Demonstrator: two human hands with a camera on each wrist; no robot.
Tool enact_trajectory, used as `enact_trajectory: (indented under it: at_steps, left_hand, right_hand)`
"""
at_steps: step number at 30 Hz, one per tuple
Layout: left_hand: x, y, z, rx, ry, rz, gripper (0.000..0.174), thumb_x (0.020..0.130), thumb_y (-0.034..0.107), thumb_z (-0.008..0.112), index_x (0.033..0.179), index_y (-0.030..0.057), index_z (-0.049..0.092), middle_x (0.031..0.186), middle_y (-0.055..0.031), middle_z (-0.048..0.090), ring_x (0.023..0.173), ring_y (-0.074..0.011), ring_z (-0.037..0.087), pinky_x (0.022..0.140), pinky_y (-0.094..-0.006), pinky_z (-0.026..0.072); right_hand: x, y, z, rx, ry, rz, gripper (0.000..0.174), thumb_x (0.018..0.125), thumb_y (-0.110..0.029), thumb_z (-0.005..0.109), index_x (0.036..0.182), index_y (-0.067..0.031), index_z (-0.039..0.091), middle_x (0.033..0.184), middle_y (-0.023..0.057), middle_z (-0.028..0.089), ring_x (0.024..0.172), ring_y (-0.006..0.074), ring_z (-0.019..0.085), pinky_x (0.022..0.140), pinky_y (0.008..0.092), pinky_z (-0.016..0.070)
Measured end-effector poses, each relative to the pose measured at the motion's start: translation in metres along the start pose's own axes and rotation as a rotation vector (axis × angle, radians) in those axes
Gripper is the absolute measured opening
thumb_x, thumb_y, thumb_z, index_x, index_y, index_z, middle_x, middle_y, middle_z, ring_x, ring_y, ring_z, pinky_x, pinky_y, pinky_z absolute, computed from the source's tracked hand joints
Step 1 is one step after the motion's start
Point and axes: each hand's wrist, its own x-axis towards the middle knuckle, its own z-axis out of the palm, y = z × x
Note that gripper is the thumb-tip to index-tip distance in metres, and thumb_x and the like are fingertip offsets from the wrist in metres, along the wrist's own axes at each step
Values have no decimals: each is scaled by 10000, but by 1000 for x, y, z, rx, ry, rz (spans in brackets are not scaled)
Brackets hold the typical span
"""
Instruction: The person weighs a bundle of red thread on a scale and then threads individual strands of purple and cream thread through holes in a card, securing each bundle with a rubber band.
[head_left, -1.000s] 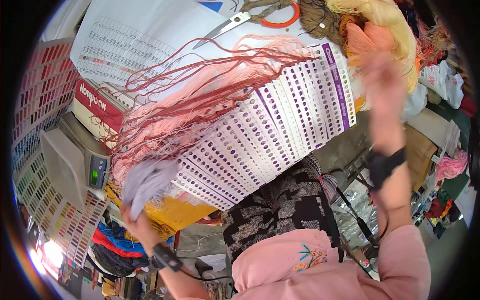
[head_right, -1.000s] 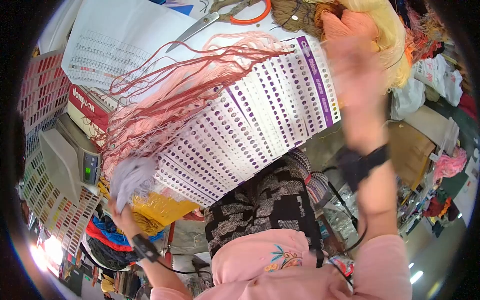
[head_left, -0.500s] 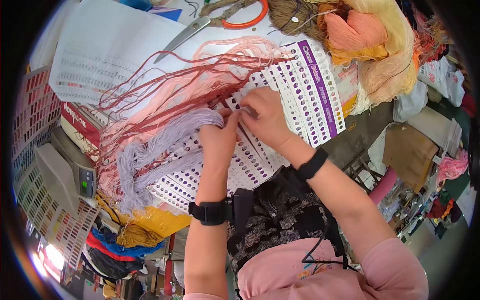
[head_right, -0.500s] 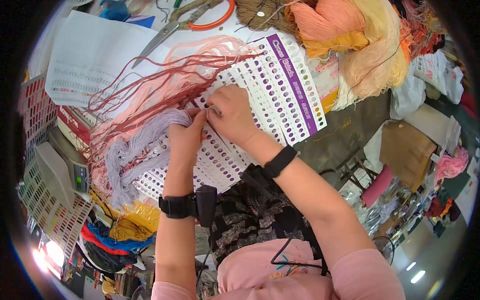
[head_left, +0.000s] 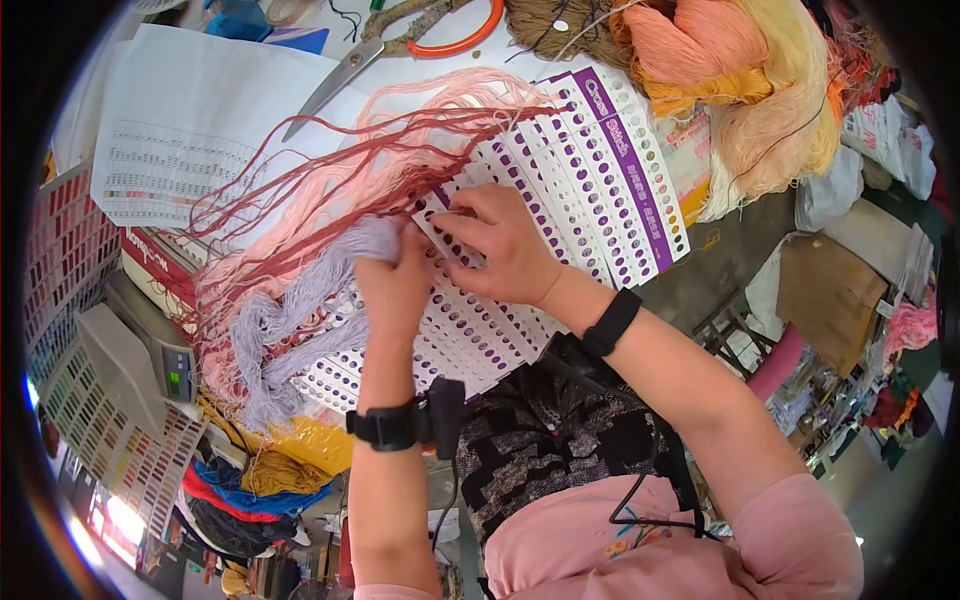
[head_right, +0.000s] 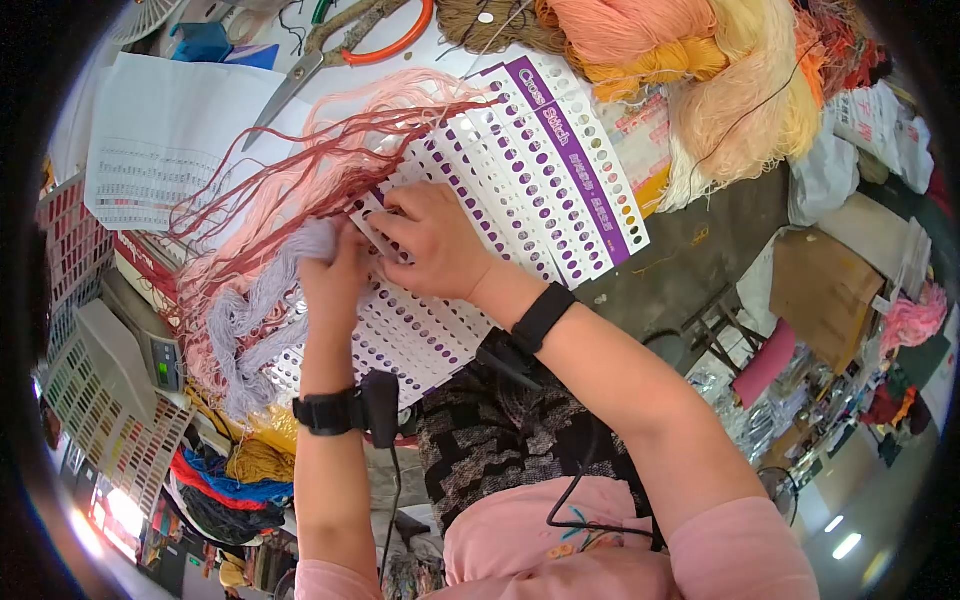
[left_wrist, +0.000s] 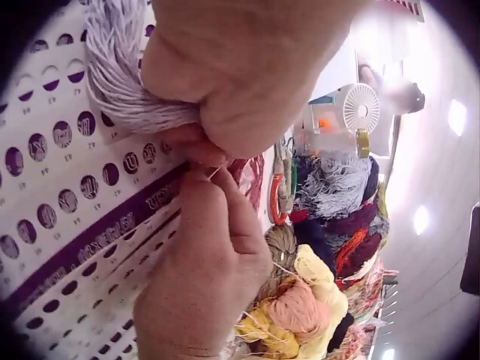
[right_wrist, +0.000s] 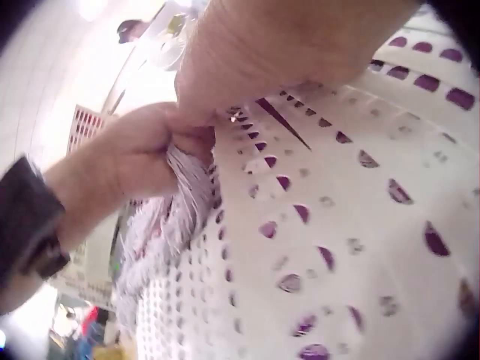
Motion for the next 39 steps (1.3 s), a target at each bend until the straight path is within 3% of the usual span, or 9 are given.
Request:
enact_trajectory:
  at_steps: [3,7,10,13,16,19,24,28,39]
  left_hand:
    - [-9,29,-38,-789,-155,-428,201,807,64,470,994,2,503,625,-8,520,398,-14,354,350,-164,254]
    - [-10,26,-40,-1029,-593,-496,290,808,70,458,1091,13,454,642,13,510,394,10,336,368,-144,263]
    - [-5,20,-2,-30,-430,-354,254,775,62,508,1022,6,496,608,7,504,383,-42,377,361,-162,293]
    - [-11,52,-55,197,-347,-294,173,731,111,557,867,5,560,678,-45,559,496,-78,473,440,-192,380]
    - [-14,41,-233,-685,-168,-217,136,828,80,442,915,15,524,755,-16,541,497,-57,470,440,-149,372]
    - [-41,35,-338,-796,457,-197,276,837,72,441,1087,-44,420,747,-23,528,437,-3,375,391,-110,304]
    - [-79,76,-183,-749,-178,-316,339,835,107,466,1126,-53,399,841,-81,538,522,-52,415,443,-140,344]
    - [-66,65,-66,-680,-118,-479,431,858,286,405,1123,-54,398,1079,-155,481,886,-191,510,751,-320,434]
    - [-56,58,-43,-786,-243,-494,456,880,300,325,1144,-68,375,1122,-160,453,1010,-245,467,781,-432,447]
  right_hand:
    - [-2,0,3,-42,26,25,244,599,-42,591,841,-63,571,851,70,509,797,226,492,702,339,366]
    - [-2,7,6,166,45,71,188,622,-31,560,805,-74,569,791,52,532,740,224,493,691,335,362]
    - [0,7,-2,264,-5,171,204,630,-60,554,834,-71,564,803,77,534,742,237,490,689,337,365]
    - [2,4,-3,94,-73,127,318,625,-116,572,937,-64,542,874,96,529,839,245,483,766,340,349]
    - [4,-2,-3,51,-109,157,372,618,-134,579,980,-63,526,920,95,522,894,248,470,818,351,323]
    - [1,-2,0,50,-89,170,392,618,-136,581,998,-62,518,926,93,521,905,248,469,827,362,317]
    - [4,-6,-3,165,-1,200,364,613,-83,581,971,-71,515,917,86,524,904,260,468,804,364,340]
    - [13,-45,-21,366,-149,466,167,674,-41,589,837,-34,553,769,32,513,657,130,503,608,236,408]
    - [22,-70,-24,1239,-273,928,74,746,-35,520,738,21,567,736,57,578,657,92,559,531,235,516]
